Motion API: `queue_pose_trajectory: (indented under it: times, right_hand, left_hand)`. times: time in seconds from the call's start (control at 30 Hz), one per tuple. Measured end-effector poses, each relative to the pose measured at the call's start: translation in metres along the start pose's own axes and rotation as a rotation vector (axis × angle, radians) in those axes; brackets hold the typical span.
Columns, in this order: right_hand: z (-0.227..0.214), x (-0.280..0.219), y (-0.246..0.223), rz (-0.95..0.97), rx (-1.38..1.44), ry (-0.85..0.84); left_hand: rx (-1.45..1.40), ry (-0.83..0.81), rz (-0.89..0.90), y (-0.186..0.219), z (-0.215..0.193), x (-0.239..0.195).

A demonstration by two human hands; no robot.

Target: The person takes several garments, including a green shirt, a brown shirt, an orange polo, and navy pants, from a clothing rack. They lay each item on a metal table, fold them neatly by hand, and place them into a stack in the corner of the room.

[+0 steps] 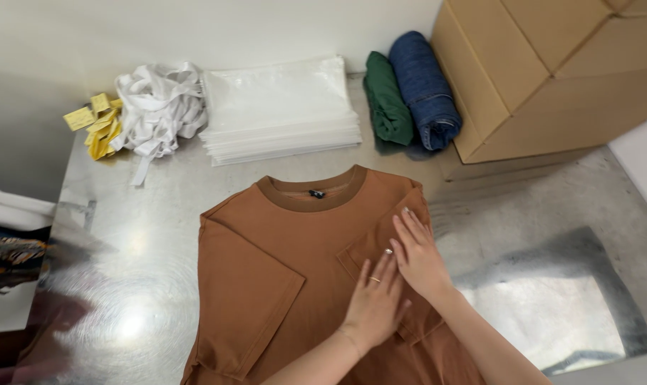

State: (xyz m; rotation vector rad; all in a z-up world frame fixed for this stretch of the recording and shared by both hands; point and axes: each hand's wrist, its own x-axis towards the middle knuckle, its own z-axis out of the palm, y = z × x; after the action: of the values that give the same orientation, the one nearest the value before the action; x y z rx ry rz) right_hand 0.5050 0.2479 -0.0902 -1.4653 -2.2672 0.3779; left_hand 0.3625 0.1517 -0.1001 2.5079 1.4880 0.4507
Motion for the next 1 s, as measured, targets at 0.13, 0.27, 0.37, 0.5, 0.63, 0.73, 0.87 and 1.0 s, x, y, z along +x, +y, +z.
queue_pose_trajectory:
  times: [0.13, 0.27, 0.37, 0.5, 0.63, 0.73, 0.87, 1.0]
  right_hand:
    - [0.025, 0.025, 0.029, -0.018, -0.266, -0.081]
    - [0.014, 0.047, 0.059, 0.266, -0.406, -0.299]
    - [0.014, 0.063, 0.077, 0.284, -0.373, -0.25]
    - [0.01, 0.075, 0.076, 0.341, -0.396, -0.317]
    - [-0.002, 0.01, 0.023, 0.087, -0.518, -0.059]
    - [-0.004, -0.059, 0.01, -0.218, -0.576, -0.01]
    - [-0.005, -0.098, 0.066, -0.026, -0.55, -0.065]
    - [-0.025, -0.069, 0.095, 0.195, -0.194, -0.101]
  left_hand:
    - [0.082, -0.097, 0.01, -0.008, 0.024, -0.007]
    - [0.043, -0.269, 0.117, -0.013, 0.013, -0.011]
    - [0.049, -0.313, 0.11, -0.011, 0.01, -0.01]
    - [-0.343, -0.274, 0.094, -0.025, -0.013, -0.006]
    - [-0.299, 0.138, -0.118, -0.092, -0.089, -0.019]
    - [-0.171, 0.389, -0.472, -0.167, -0.118, -0.059]
    - [-0.067, 0.352, -0.881, -0.25, -0.115, -0.117]
    - [-0.091, 0.284, -1.043, -0.3, -0.11, -0.145]
